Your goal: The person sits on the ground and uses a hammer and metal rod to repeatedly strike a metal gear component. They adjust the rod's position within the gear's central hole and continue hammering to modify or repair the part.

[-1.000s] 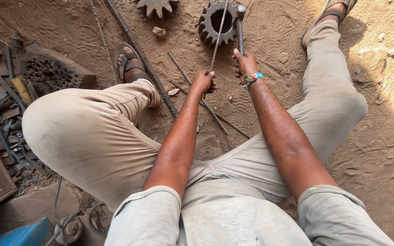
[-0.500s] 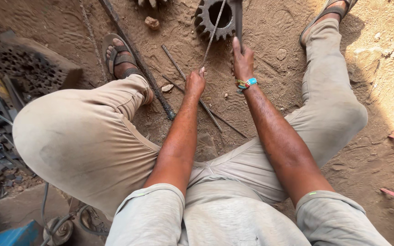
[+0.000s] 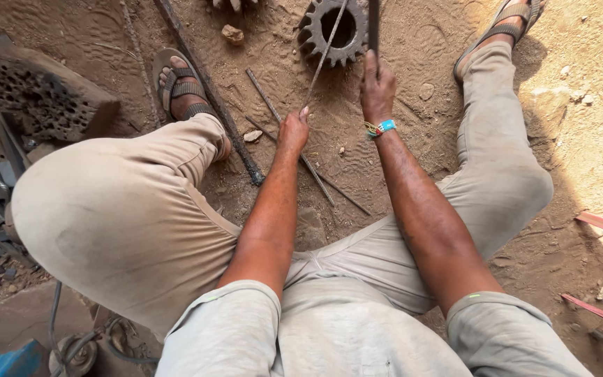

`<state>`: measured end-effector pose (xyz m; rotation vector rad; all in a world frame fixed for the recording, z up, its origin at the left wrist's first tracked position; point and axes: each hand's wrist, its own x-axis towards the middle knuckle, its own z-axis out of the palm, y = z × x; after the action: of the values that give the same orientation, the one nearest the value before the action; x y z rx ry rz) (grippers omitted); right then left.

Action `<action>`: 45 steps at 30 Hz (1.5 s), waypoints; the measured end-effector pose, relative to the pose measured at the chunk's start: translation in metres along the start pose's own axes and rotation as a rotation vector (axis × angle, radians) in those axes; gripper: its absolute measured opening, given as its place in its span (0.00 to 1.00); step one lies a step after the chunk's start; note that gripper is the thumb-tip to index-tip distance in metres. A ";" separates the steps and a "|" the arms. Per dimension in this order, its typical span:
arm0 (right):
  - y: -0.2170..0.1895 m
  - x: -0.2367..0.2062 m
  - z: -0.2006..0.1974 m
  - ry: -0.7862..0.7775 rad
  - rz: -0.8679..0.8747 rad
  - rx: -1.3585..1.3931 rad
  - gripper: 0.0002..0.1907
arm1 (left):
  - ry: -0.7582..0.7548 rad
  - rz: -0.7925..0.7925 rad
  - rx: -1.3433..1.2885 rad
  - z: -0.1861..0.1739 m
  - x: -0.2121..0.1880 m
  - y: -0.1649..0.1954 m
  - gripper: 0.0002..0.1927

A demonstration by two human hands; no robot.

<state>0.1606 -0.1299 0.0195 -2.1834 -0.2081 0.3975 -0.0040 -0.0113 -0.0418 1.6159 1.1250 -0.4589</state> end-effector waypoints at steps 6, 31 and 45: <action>-0.004 -0.017 -0.002 0.091 -0.113 0.118 0.34 | 0.095 0.119 0.044 0.004 -0.013 -0.017 0.29; -0.013 -0.039 -0.024 -0.103 0.317 0.049 0.35 | 0.073 0.107 0.070 -0.020 -0.060 0.002 0.36; 0.001 -0.033 -0.019 -0.285 0.571 0.211 0.30 | 0.040 0.075 0.134 -0.019 -0.058 0.002 0.31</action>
<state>0.1364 -0.1546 0.0358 -1.9420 0.3018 1.0042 -0.0346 -0.0190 0.0101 1.7843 1.0784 -0.4632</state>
